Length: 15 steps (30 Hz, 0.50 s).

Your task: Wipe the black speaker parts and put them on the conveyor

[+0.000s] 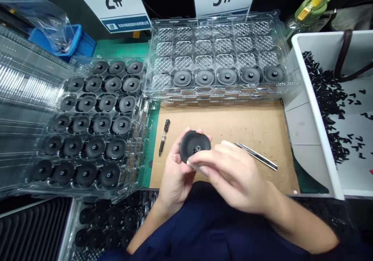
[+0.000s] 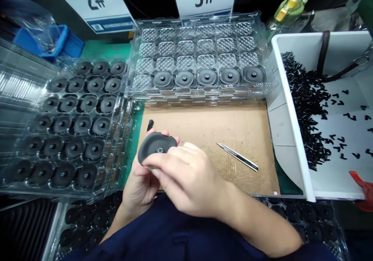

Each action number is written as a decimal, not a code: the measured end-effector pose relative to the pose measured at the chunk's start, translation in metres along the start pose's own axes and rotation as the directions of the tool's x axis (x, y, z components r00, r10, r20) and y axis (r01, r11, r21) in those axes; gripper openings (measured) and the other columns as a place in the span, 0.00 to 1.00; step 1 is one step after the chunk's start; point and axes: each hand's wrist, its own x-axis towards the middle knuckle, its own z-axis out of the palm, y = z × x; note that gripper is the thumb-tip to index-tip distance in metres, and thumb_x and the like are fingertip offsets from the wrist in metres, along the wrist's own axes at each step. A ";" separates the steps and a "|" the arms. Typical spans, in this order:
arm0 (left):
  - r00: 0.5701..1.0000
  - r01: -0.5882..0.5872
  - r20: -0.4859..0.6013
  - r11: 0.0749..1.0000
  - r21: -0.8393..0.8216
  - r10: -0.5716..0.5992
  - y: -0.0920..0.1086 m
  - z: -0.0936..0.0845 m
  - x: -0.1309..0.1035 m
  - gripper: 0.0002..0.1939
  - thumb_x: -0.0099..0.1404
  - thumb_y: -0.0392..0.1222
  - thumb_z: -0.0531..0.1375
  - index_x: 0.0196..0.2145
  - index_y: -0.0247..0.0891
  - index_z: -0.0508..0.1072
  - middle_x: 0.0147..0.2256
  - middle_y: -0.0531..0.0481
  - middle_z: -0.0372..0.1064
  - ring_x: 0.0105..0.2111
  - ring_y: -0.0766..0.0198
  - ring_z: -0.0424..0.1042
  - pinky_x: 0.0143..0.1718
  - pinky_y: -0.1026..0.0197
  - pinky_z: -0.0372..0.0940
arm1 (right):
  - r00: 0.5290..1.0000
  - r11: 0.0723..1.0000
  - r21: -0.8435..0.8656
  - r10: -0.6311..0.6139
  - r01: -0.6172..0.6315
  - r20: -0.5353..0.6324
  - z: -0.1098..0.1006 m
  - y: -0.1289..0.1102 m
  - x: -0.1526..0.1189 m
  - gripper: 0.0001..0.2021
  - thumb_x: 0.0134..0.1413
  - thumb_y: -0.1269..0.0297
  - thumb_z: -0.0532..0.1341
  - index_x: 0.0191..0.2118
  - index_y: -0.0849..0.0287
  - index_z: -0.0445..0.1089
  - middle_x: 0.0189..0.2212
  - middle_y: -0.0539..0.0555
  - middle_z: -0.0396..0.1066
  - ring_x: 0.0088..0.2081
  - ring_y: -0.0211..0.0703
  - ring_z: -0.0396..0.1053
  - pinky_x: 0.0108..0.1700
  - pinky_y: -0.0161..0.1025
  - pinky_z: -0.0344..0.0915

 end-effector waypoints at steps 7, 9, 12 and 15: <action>0.994 0.046 0.100 0.999 -0.020 -0.044 -0.005 -0.006 0.001 0.23 0.52 0.44 0.67 0.47 0.47 0.71 0.47 0.51 0.70 0.46 0.60 0.71 0.49 0.61 0.66 | 0.989 0.995 -0.098 -0.020 0.006 -0.145 0.007 0.005 0.001 0.12 0.59 0.72 0.53 0.46 0.64 0.67 0.33 0.54 0.72 0.33 0.38 0.66 0.37 0.39 0.58; 0.992 0.063 0.110 0.998 -0.029 -0.060 -0.003 -0.011 0.002 0.27 0.49 0.44 0.69 0.47 0.49 0.70 0.48 0.53 0.70 0.45 0.60 0.72 0.47 0.62 0.67 | 0.999 0.998 -0.056 -0.029 0.026 -0.043 0.005 0.007 -0.010 0.11 0.58 0.73 0.54 0.45 0.62 0.67 0.31 0.52 0.72 0.31 0.37 0.65 0.35 0.37 0.58; 0.994 0.090 0.067 0.995 -0.053 -0.086 -0.003 -0.012 0.003 0.31 0.42 0.44 0.72 0.46 0.48 0.71 0.46 0.55 0.71 0.44 0.64 0.71 0.44 0.70 0.66 | 0.989 0.980 -0.144 0.131 -0.139 -0.064 -0.002 0.011 -0.017 0.10 0.58 0.73 0.54 0.44 0.62 0.67 0.32 0.52 0.71 0.30 0.36 0.64 0.34 0.37 0.56; 0.987 0.147 0.075 0.983 -0.106 -0.139 -0.007 -0.005 0.001 0.23 0.44 0.46 0.71 0.40 0.43 0.74 0.39 0.56 0.72 0.41 0.70 0.70 0.43 0.73 0.65 | 0.990 0.961 -0.253 0.084 -0.112 -0.117 -0.009 0.015 -0.005 0.11 0.59 0.72 0.52 0.45 0.61 0.68 0.32 0.52 0.71 0.32 0.37 0.64 0.36 0.39 0.54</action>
